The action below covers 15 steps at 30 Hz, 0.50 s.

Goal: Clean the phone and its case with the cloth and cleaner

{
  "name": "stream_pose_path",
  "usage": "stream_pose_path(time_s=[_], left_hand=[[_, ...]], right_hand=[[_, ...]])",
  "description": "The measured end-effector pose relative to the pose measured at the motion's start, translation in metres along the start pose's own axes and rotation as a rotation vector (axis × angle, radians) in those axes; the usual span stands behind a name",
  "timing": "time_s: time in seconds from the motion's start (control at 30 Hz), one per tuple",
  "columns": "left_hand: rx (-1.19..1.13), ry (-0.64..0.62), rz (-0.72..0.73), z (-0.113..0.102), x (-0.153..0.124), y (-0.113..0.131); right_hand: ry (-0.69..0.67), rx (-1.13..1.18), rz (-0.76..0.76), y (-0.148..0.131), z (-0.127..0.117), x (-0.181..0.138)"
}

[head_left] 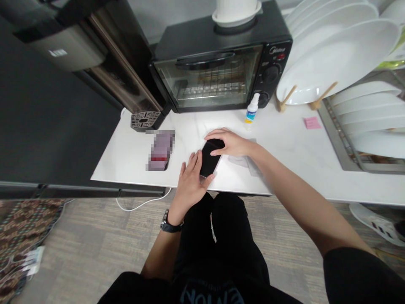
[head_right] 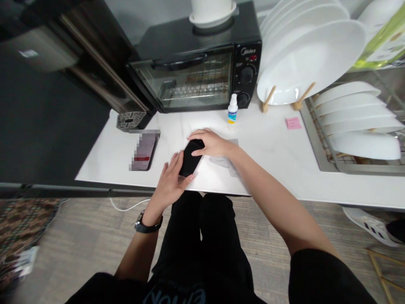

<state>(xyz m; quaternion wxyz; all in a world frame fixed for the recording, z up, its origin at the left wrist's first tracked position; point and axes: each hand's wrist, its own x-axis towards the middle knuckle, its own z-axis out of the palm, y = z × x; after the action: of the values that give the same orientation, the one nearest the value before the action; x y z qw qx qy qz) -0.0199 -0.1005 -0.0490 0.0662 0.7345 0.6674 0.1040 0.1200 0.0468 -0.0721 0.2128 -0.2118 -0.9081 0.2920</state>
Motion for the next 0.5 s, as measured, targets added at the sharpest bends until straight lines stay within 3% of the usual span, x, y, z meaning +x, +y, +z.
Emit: stream_pose_path(time_s=[0.5], left_hand=[[-0.035, 0.038, -0.037, 0.003, -0.009, 0.003]], right_hand=[[0.014, 0.005, 0.004, -0.003, 0.0, -0.005]])
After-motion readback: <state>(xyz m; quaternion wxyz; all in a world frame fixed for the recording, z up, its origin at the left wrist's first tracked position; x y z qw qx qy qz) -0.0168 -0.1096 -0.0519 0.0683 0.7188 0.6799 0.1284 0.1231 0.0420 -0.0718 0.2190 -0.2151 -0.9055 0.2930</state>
